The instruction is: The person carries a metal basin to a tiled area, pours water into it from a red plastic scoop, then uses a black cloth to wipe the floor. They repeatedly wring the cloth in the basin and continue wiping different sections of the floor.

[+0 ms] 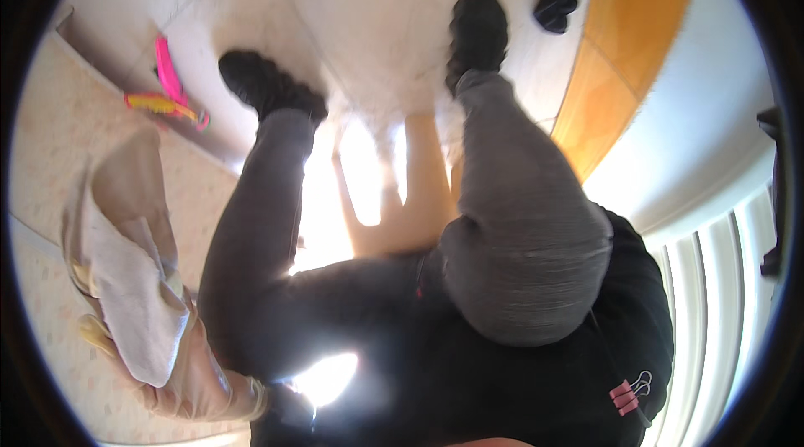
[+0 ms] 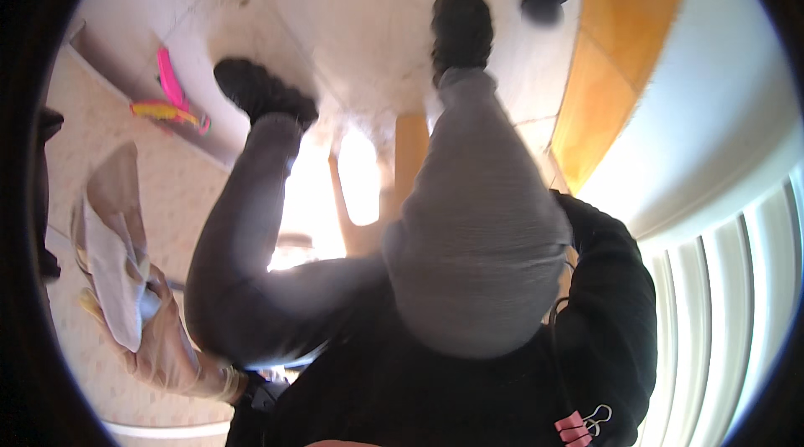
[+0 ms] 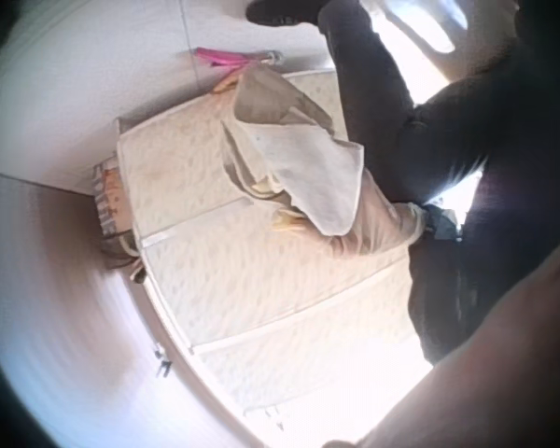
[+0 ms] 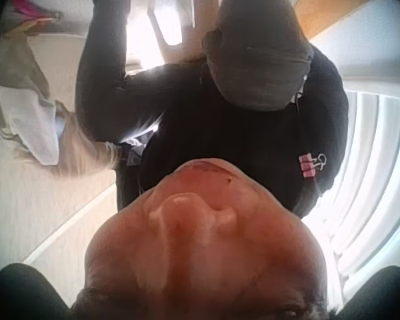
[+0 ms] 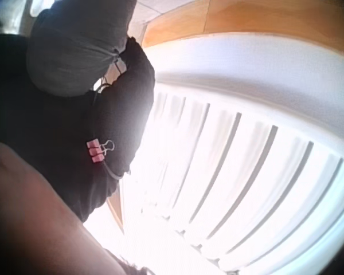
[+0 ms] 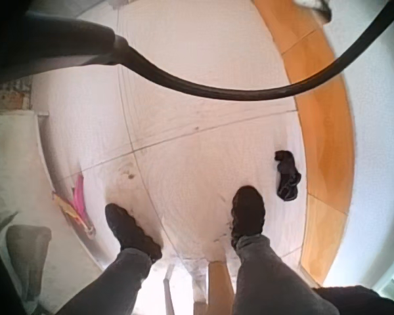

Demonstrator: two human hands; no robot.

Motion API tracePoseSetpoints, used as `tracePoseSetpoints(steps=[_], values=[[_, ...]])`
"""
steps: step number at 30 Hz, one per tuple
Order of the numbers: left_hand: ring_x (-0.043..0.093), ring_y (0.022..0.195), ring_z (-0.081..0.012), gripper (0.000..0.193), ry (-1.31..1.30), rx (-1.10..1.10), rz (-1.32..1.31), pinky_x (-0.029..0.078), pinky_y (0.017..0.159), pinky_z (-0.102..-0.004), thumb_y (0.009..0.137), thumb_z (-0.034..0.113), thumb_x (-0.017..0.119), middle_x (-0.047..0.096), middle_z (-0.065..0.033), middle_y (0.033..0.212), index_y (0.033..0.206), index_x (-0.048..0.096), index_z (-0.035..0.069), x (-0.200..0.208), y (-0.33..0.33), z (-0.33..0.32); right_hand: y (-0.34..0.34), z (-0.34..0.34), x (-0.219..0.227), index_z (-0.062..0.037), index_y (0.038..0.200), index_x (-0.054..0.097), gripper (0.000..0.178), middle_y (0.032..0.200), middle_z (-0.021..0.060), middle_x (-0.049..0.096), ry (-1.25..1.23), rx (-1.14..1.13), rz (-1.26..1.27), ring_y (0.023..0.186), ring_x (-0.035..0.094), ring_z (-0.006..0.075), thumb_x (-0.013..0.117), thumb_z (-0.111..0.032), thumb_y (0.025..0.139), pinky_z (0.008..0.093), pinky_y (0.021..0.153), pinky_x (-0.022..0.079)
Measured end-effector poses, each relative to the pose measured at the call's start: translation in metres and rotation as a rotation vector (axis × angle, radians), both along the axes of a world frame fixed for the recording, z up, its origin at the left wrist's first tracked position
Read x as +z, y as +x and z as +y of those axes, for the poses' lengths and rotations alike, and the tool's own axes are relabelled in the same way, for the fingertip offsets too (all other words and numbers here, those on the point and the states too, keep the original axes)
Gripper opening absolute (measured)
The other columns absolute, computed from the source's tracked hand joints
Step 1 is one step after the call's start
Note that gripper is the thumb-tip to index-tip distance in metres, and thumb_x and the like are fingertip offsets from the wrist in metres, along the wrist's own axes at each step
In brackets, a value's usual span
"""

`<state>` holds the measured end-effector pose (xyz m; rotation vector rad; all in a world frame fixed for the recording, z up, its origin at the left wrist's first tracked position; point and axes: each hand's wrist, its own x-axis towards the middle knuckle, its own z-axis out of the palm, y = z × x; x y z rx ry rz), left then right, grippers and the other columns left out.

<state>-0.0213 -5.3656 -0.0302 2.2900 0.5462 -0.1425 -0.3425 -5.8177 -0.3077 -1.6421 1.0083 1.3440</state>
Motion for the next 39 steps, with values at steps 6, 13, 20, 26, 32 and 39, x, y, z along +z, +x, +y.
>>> tracePoseSetpoints(steps=[6, 13, 20, 26, 32, 39], values=[[0.046, 0.132, -0.0334, 0.064, -0.568, 0.32, 0.129, 0.04, 0.107, -0.0531, 0.09, 0.004, 0.063, 0.044, -0.0139, 0.15, 0.149, 0.04, 0.005, 0.0, -0.006, 0.003, 0.162, -0.047, -0.031, -0.0067, 0.123, 0.062, 0.033, 0.114, 0.0183, 0.063, -0.654, 0.309, -0.865, 0.103, 0.061, 0.0351, 0.064, -0.021, 0.093, 0.0409, 0.091, 0.049], [0.036, 0.14, -0.041, 0.066, -1.102, 0.387, 0.118, 0.024, 0.117, -0.0583, 0.101, 0.035, 0.049, 0.038, -0.0239, 0.151, 0.15, 0.029, -0.004, 0.0, -0.01, -0.045, 0.283, -0.031, -0.065, -0.0325, 0.131, 0.059, 0.058, 0.145, 0.0098, 0.048, -0.8, 0.518, -0.809, 0.129, 0.05, 0.0371, 0.068, -0.007, 0.08, 0.052, 0.104, 0.043], [0.043, 0.138, -0.0304, 0.049, -1.075, 0.333, 0.068, 0.031, 0.114, -0.0512, 0.103, 0.024, 0.05, 0.048, -0.0133, 0.148, 0.147, 0.042, 0.004, 0.003, -0.004, -0.028, 0.284, -0.058, -0.073, -0.0264, 0.118, 0.068, 0.054, 0.136, 0.0088, 0.057, -0.719, 0.369, -0.889, 0.119, 0.058, 0.0353, 0.058, 0.008, 0.078, 0.044, 0.098, 0.05], [0.043, 0.138, -0.0305, 0.049, -1.053, 0.517, 0.054, 0.032, 0.114, -0.0492, 0.103, 0.024, 0.051, 0.047, -0.0136, 0.149, 0.147, 0.042, 0.004, -0.004, -0.007, -0.003, 0.312, -0.104, -0.068, 0.0047, 0.135, 0.053, 0.073, 0.125, 0.0133, 0.062, 0.016, -0.707, -0.937, 0.113, 0.059, 0.0249, 0.051, 0.01, 0.063, 0.0315, 0.098, 0.046], [0.041, 0.14, -0.0311, 0.048, -1.051, 0.462, 0.044, 0.032, 0.114, -0.0478, 0.104, 0.023, 0.049, 0.046, -0.0144, 0.149, 0.147, 0.042, 0.002, -0.005, -0.006, 0.007, 0.316, -0.122, -0.076, -0.005, 0.123, 0.06, 0.05, 0.103, 0.0073, 0.062, -0.189, -0.659, -0.587, 0.092, 0.058, 0.0207, 0.068, -0.007, 0.074, 0.0353, 0.077, 0.052], [0.042, 0.138, -0.0323, 0.044, -1.142, 0.438, 0.062, 0.031, 0.114, -0.05, 0.104, 0.02, 0.048, 0.048, -0.0165, 0.147, 0.144, 0.045, 0.0, -0.004, -0.004, -0.005, 0.3, -0.125, -0.09, -0.0063, 0.116, 0.063, 0.035, 0.09, 0.0038, 0.06, -0.204, -0.965, -0.666, 0.08, 0.058, 0.0182, 0.073, -0.024, 0.087, 0.035, 0.066, 0.048]])
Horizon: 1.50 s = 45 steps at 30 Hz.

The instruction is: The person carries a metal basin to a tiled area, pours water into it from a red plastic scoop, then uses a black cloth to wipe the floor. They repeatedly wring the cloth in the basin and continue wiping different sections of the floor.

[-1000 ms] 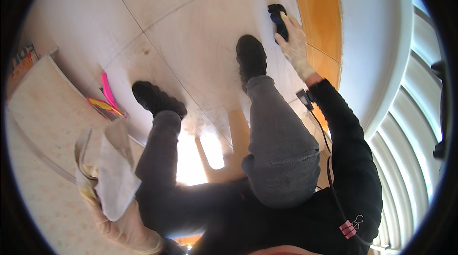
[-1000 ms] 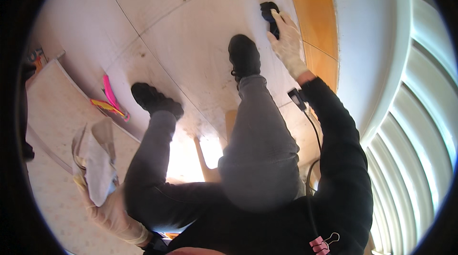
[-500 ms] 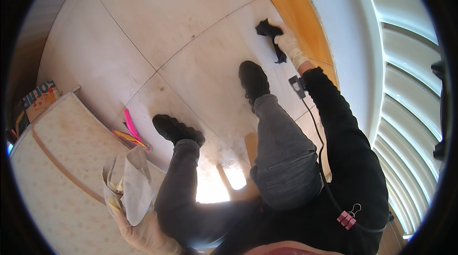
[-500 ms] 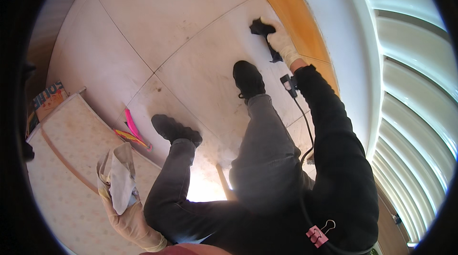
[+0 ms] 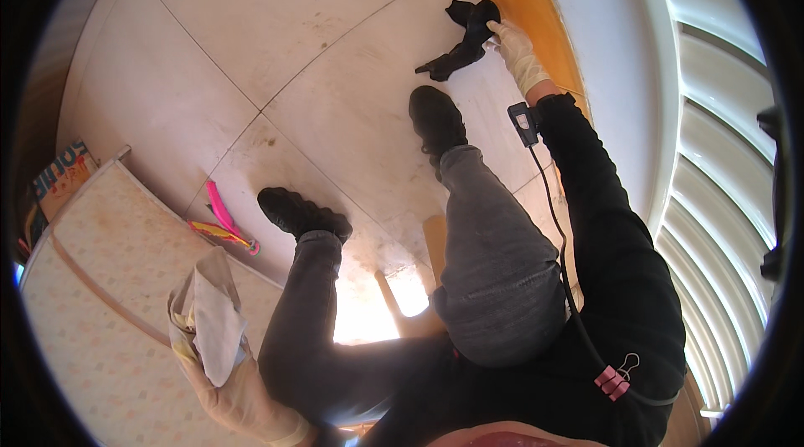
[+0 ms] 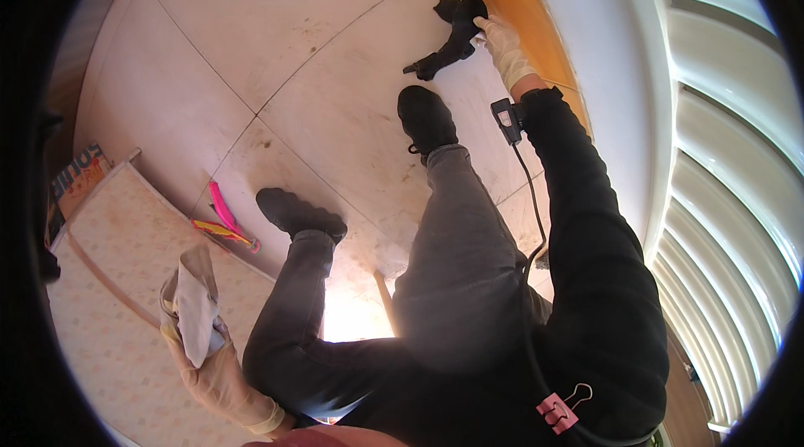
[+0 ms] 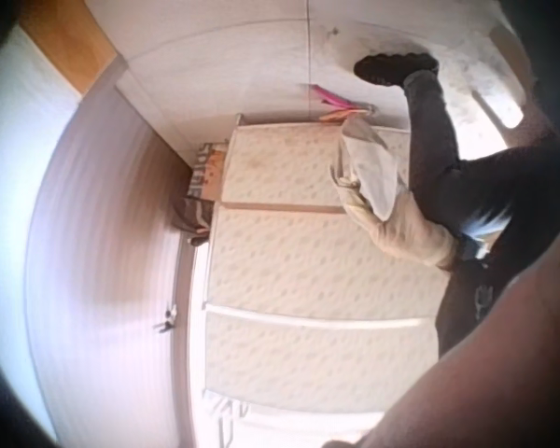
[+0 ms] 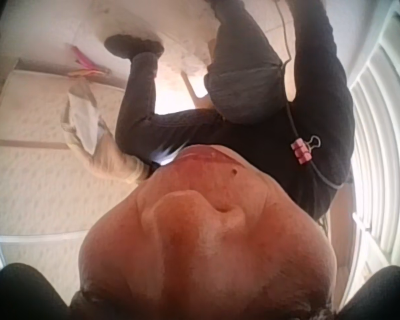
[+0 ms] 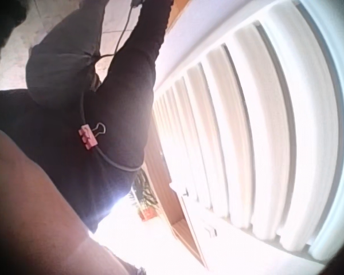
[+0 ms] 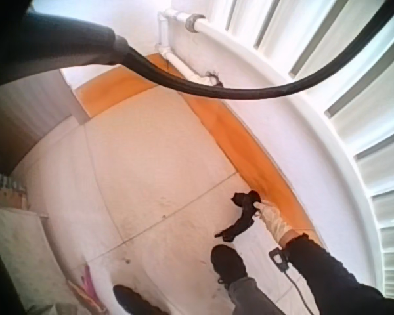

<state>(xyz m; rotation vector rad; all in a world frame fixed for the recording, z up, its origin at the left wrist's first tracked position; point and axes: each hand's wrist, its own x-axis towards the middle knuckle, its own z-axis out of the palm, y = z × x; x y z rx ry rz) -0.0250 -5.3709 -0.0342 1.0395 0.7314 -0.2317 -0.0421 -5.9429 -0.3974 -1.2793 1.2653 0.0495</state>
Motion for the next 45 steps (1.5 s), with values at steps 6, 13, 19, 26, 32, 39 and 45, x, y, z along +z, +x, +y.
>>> tracePoseSetpoints(steps=[6, 13, 19, 26, 32, 39, 45], values=[[0.044, 0.135, -0.0309, 0.044, -0.073, -0.097, -0.109, 0.031, 0.114, -0.0502, 0.104, 0.018, 0.048, 0.05, -0.0162, 0.145, 0.144, 0.046, -0.001, 0.0, 0.003, -0.01, 0.03, 0.023, 0.058, 0.001, 0.101, 0.068, 0.036, 0.094, 0.0158, 0.07, -0.479, 0.322, -0.079, 0.087, 0.065, 0.0271, 0.067, -0.032, 0.087, 0.0374, 0.078, 0.05], [0.048, 0.13, -0.0319, 0.043, 0.345, -0.148, -0.176, 0.037, 0.111, -0.0494, 0.105, 0.016, 0.045, 0.049, -0.0179, 0.142, 0.144, 0.043, -0.003, -0.002, -0.001, -0.014, 0.057, 0.047, 0.148, -0.0079, 0.107, 0.071, 0.034, 0.099, 0.0163, 0.071, -1.11, 0.949, 0.118, 0.092, 0.066, 0.0339, 0.065, -0.034, 0.086, 0.0422, 0.083, 0.051], [0.043, 0.135, -0.0308, 0.042, 0.023, 0.116, -0.088, 0.034, 0.112, -0.0504, 0.103, 0.014, 0.049, 0.048, -0.0149, 0.145, 0.142, 0.049, -0.002, 0.007, 0.002, -0.013, 0.049, 0.038, 0.199, -0.0029, 0.101, 0.073, 0.04, 0.088, 0.017, 0.072, -0.746, 1.003, 0.262, 0.085, 0.069, 0.0313, 0.065, -0.04, 0.088, 0.038, 0.08, 0.053], [0.044, 0.134, -0.032, 0.042, 0.361, 0.116, -0.071, 0.034, 0.111, -0.0504, 0.104, 0.014, 0.048, 0.049, -0.0159, 0.144, 0.142, 0.046, -0.003, 0.008, -0.007, -0.018, 0.023, 0.058, 0.271, -0.0093, 0.103, 0.075, 0.029, 0.091, 0.0115, 0.072, -1.275, 0.922, -0.124, 0.081, 0.069, 0.0243, 0.068, -0.033, 0.088, 0.033, 0.067, 0.054], [0.043, 0.135, -0.0329, 0.043, -0.079, 0.161, -0.132, 0.033, 0.112, -0.0511, 0.104, 0.015, 0.047, 0.047, -0.0175, 0.145, 0.143, 0.044, -0.003, 0.008, -0.012, 0.016, 0.003, 0.087, 0.241, -0.0142, 0.102, 0.076, 0.021, 0.094, 0.0095, 0.072, -1.264, 1.347, -0.048, 0.086, 0.069, 0.0302, 0.063, -0.015, 0.085, 0.0413, 0.073, 0.054], [0.04, 0.138, -0.0335, 0.046, 0.091, 0.027, -0.176, 0.031, 0.113, -0.051, 0.104, 0.016, 0.046, 0.043, -0.0182, 0.149, 0.145, 0.041, -0.004, 0.0, -0.024, 0.035, 0.039, 0.089, 0.137, -0.0117, 0.092, 0.077, 0.023, 0.093, 0.0125, 0.07, -1.113, 1.862, 0.289, 0.089, 0.069, 0.0332, 0.062, -0.005, 0.077, 0.0427, 0.074, 0.055], [0.039, 0.139, -0.0346, 0.046, 0.018, -0.003, -0.15, 0.032, 0.113, -0.05, 0.104, 0.016, 0.045, 0.039, -0.0181, 0.152, 0.146, 0.042, -0.002, 0.001, -0.02, 0.037, 0.13, 0.111, 0.086, -0.0082, 0.099, 0.072, 0.024, 0.106, 0.0094, 0.067, -1.393, 2.062, 0.162, 0.105, 0.062, 0.0276, 0.065, -0.008, 0.076, 0.04, 0.089, 0.049]])
